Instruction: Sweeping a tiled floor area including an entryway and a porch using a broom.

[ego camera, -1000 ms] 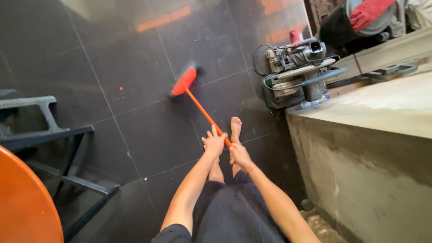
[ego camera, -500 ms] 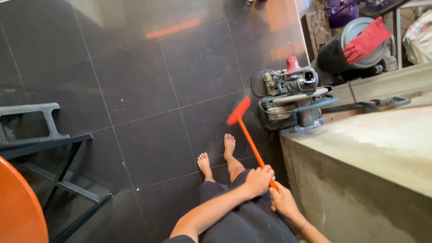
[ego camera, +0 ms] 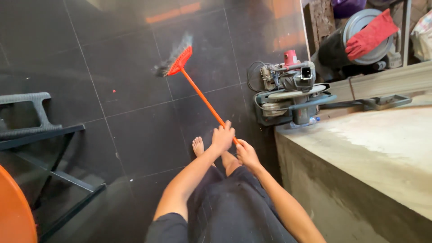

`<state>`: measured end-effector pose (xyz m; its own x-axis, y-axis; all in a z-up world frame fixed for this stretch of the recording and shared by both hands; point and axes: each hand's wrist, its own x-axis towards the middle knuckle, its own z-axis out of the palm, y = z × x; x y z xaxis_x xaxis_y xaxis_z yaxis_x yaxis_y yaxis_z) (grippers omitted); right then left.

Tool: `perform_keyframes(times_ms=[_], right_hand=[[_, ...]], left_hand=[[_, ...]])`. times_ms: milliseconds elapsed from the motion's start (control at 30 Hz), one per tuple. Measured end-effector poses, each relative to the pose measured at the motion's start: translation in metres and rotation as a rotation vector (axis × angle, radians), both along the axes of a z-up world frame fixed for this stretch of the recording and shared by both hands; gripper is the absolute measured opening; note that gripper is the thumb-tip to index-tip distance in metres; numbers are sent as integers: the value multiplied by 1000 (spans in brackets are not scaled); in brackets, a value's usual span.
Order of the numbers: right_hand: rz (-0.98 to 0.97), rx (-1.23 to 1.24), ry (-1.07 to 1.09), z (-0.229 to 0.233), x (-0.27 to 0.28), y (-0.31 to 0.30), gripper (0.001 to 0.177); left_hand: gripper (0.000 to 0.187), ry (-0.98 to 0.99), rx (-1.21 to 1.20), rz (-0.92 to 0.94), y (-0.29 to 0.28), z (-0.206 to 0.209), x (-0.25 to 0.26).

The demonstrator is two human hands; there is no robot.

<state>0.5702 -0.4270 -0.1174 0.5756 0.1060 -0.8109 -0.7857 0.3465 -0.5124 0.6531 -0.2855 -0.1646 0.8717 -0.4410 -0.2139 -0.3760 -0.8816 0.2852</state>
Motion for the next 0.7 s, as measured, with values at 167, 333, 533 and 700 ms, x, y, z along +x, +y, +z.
perform_keyframes(times_ms=[167,333,533,700], right_hand=[[101,-183,87,103,-39,-42,35],[113,-301,154,146,-66,-54,26],[215,-469,123,83,-32,-10,22],[426,-541,-458,-57,37,65,24]], left_hand=[[22,214,-338,-245,-28,79,-33],[28,291,-739,-285,-48,114,-79],[30,375,-782,-308,-22,45,-69],[27,347,-332,-180,77,-7,10]])
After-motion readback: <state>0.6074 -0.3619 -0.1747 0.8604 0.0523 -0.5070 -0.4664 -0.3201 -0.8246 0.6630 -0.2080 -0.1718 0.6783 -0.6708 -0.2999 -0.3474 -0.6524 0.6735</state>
